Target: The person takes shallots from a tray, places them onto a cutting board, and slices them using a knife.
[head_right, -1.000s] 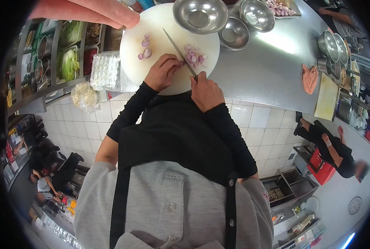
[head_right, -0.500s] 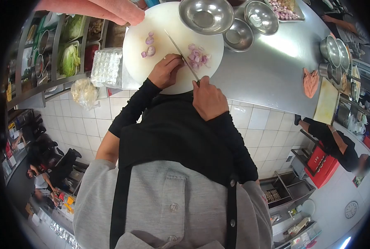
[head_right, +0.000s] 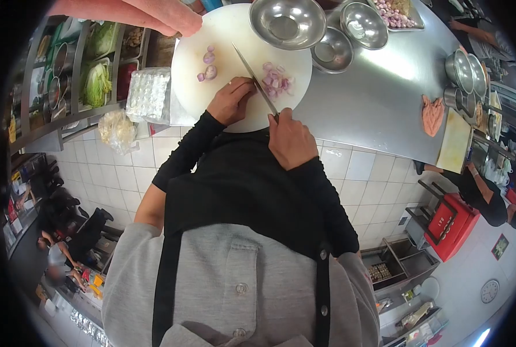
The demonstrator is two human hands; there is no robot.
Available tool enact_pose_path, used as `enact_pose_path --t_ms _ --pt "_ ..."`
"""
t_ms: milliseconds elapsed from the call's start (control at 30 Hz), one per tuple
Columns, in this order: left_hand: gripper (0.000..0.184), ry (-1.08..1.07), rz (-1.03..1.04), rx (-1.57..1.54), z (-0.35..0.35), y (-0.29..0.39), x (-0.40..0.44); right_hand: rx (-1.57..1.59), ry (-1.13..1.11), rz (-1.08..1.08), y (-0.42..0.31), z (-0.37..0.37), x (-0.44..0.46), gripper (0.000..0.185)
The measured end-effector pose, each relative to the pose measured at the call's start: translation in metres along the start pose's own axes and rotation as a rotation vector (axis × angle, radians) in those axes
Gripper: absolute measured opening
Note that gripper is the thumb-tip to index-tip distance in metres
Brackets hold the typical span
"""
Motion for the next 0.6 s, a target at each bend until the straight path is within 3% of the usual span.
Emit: enact_pose_path --t_ms 200,333,433,600 --pt "0.03 0.033 0.042 0.021 0.007 -0.005 0.002 0.032 0.134 -0.134 0.021 0.042 0.031 0.036" --pt "0.028 -0.008 0.105 0.15 -0.005 0.009 0.01 0.056 0.098 -0.104 0.03 0.031 0.033 0.034" --pt "0.028 -0.046 -0.048 0.106 -0.004 0.016 0.013 0.056 0.074 -0.079 0.032 0.029 0.031 0.035" --pt "0.03 0.107 -0.246 -0.023 0.008 0.018 0.011 0.077 0.097 -0.101 0.039 0.033 0.031 0.035"
Point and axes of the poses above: each hand's wrist, its own x-axis towards the middle knuckle, its own z-axis out of the palm, y = z × x, the point moved 2 cm from there along x, towards the middle knuckle, and after that the axes turned 3 degrees about x, right-handed, at the moved point
